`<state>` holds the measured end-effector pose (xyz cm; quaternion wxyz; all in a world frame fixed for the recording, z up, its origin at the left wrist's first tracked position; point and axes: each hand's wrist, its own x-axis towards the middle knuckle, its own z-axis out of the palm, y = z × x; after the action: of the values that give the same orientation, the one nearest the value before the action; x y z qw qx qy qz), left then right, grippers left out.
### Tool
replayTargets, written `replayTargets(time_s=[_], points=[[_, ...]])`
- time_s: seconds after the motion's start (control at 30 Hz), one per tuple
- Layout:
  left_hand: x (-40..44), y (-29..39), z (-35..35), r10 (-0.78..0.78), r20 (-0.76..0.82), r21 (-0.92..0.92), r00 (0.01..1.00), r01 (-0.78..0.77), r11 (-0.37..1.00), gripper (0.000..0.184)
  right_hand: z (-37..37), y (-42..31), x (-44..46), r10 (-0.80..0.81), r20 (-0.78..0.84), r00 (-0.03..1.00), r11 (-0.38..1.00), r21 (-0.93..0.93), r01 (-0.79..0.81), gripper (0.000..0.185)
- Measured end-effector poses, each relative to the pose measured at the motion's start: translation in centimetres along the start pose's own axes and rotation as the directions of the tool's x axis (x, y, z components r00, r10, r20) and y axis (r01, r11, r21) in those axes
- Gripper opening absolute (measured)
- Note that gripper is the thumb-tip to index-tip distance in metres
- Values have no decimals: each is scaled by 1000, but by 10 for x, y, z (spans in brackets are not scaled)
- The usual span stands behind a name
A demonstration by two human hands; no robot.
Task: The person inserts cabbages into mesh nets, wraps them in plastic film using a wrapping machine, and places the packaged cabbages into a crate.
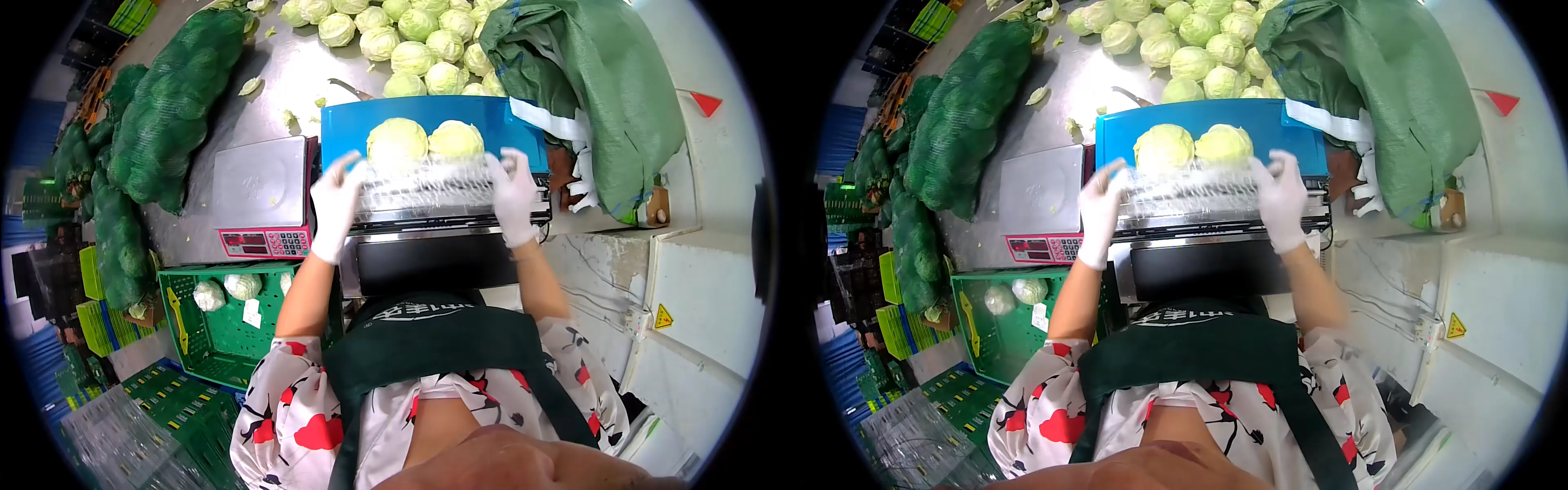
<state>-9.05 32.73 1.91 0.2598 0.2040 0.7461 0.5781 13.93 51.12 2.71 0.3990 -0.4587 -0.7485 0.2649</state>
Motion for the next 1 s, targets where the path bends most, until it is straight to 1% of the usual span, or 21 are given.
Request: replayTargets(time_s=[0.03, 0.07, 0.1, 0.13, 0.17, 0.2, 0.27, 0.33, 0.4, 0.43, 0.5, 0.57, 0.63, 0.7, 0.73, 0.77, 0.83, 0.87, 0.9, 0.97, 1.0], points=[[13, 14, 3, 179, -69, 211, 981, -161, 964, 50, 14, 4, 11, 28, -16, 999, 997, -68, -29, 35], [31, 12, 9, 198, -104, 283, 975, -162, 945, 55, 22, 1, 25, 176, 65, 982, 982, -85, -170, 44], [46, 13, 14, 132, -36, 283, 991, -117, 952, 63, 31, -2, 40, 321, 143, 936, 945, -113, -307, 55], [71, -5, 19, -34, 42, 267, 999, 22, 963, 67, 55, 50, 48, 114, 263, 958, 987, -142, -79, 68], [91, -25, 23, -196, 121, 261, 973, 160, 952, 71, 55, 44, 54, 179, 347, 921, 982, -123, -145, 67], [95, -17, 27, -221, 154, 290, 963, 170, 942, 74, 48, 26, 63, 240, 428, 871, 971, -112, -213, 67], [102, -23, 39, -287, 240, -80, 927, 314, 946, 70, 47, 12, 72, 336, 509, 793, 926, -24, -377, 64], [105, -15, 52, -267, 336, -388, 903, 392, 834, 58, 56, 29, 79, 258, 579, 773, 817, 297, -495, 62], [115, -11, 55, -194, 401, -505, 895, 393, 768, 53, 56, 29, 96, 89, 645, 759, 652, 538, -534, 57], [119, -11, 55, -158, 430, -559, 889, 399, 727, 50, 51, 24, 112, -40, 675, 737, 664, 569, -485, 51], [128, 25, 47, -137, 612, -504, 779, 517, 692, 34, 47, 19, 146, -285, 690, 666, 723, 611, -323, 42], [147, 27, 40, -24, 674, -401, 739, 393, 828, 26, 32, -14, 176, -391, 775, 496, 832, 528, -170, 36], [158, 39, 43, 42, 717, -57, 696, -1, 998, 21, 32, -31, 185, -422, 845, 328, 883, 466, -64, 31], [137, 66, 58, -32, 692, 43, 721, 4, 999, 17, 35, -38, 184, -411, 893, 183, 907, 421, -20, 27], [133, 62, 60, 11, 692, 78, 722, -90, 993, 20, 33, -38, 183, -371, 924, 97, 928, 373, -9, 34], [129, 58, 62, 53, 695, 113, 717, -181, 977, 27, 29, -38, 178, -428, 853, 300, 903, 416, 106, 38], [98, 86, 69, 533, 560, -2, 634, -642, 766, 49, 19, -35, 167, -535, 580, 614, 844, 409, 348, 44], [92, 73, 62, 577, 470, 138, 668, -701, 700, 72, 12, -27, 167, -477, 451, 754, 879, 234, 416, 51], [86, 70, 53, 584, 377, 172, 720, -673, 719, 83, 3, -23, 161, -364, 348, 864, 930, 84, 358, 50], [62, 47, 51, 392, 209, 27, 896, -406, 914, 92, 0, 20, 138, -28, 425, 905, 948, 299, -111, 47], [51, 45, 54, 300, 315, -25, 901, -308, 951, 97, 10, 47, 114, 9, 426, 905, 896, 399, -196, 45]])
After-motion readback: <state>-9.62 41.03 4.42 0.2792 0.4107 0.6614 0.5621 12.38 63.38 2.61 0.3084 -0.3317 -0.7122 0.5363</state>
